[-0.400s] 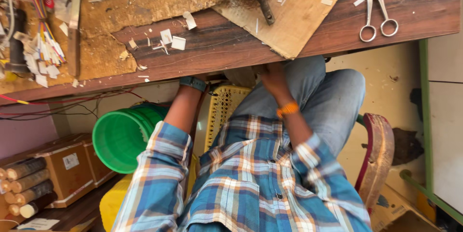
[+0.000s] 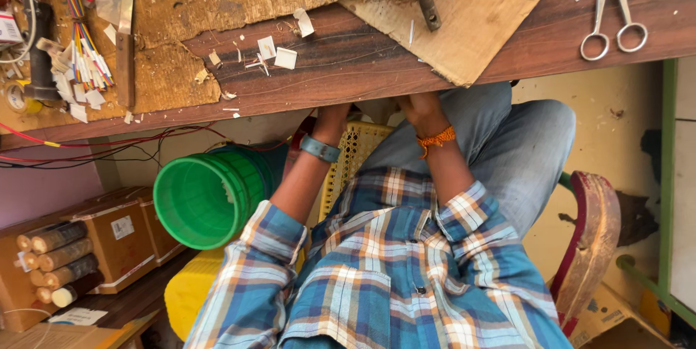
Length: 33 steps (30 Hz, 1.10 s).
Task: The person cuts small white plastic pieces with scissors and inserts them into slots on a motor rotor. They use a screwdriver to adjust the rotor and continue placing the plastic pieces into the assembly.
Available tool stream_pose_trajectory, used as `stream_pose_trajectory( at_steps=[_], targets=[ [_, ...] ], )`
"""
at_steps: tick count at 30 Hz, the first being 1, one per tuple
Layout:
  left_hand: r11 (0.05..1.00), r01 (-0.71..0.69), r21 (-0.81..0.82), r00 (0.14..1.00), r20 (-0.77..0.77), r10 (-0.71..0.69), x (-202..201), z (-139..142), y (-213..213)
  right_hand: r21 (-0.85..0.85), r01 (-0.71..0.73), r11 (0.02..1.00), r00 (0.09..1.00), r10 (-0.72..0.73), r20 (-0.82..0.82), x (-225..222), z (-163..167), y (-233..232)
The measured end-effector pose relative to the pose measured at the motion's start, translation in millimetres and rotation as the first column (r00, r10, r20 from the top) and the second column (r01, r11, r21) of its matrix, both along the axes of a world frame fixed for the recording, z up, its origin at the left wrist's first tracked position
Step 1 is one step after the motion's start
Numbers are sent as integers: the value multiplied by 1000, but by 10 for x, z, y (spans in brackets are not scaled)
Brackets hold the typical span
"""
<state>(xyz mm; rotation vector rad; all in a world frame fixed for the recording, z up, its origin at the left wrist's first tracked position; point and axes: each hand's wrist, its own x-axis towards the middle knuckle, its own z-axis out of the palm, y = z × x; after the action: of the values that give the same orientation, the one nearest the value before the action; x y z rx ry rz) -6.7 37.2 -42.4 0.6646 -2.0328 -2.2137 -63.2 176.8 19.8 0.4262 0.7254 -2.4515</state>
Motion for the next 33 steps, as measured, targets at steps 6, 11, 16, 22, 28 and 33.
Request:
stream_pose_trajectory(
  at_steps=[6, 11, 16, 22, 28, 33],
  targets=[
    [607, 397, -689, 913, 230, -336, 0, 122, -467, 550, -165, 818, 968, 242, -69, 11, 14, 89],
    [193, 279, -941, 949, 240, -203, -1, 221, -606, 315, -230, 921, 971, 240, 6, -200, 34, -378],
    [106, -18, -994, 947, -51, -318, -55, 300, -828, 336, 28, 942, 998, -46, 44, -559, 102, -238],
    [411, 118, -904, 927, -48, -371, 95, 326, -777, 313, 6, 950, 999, -17, 31, -402, -56, -173],
    [80, 31, -996, 896, -8, -444, -39, 205, -134, 267, -11, 964, 1000, 7, 18, -521, -105, -307],
    [55, 157, -986, 923, 127, -362, -93, 119, -323, 240, -31, 970, 999, 28, 15, -578, -208, -215]
  ],
)
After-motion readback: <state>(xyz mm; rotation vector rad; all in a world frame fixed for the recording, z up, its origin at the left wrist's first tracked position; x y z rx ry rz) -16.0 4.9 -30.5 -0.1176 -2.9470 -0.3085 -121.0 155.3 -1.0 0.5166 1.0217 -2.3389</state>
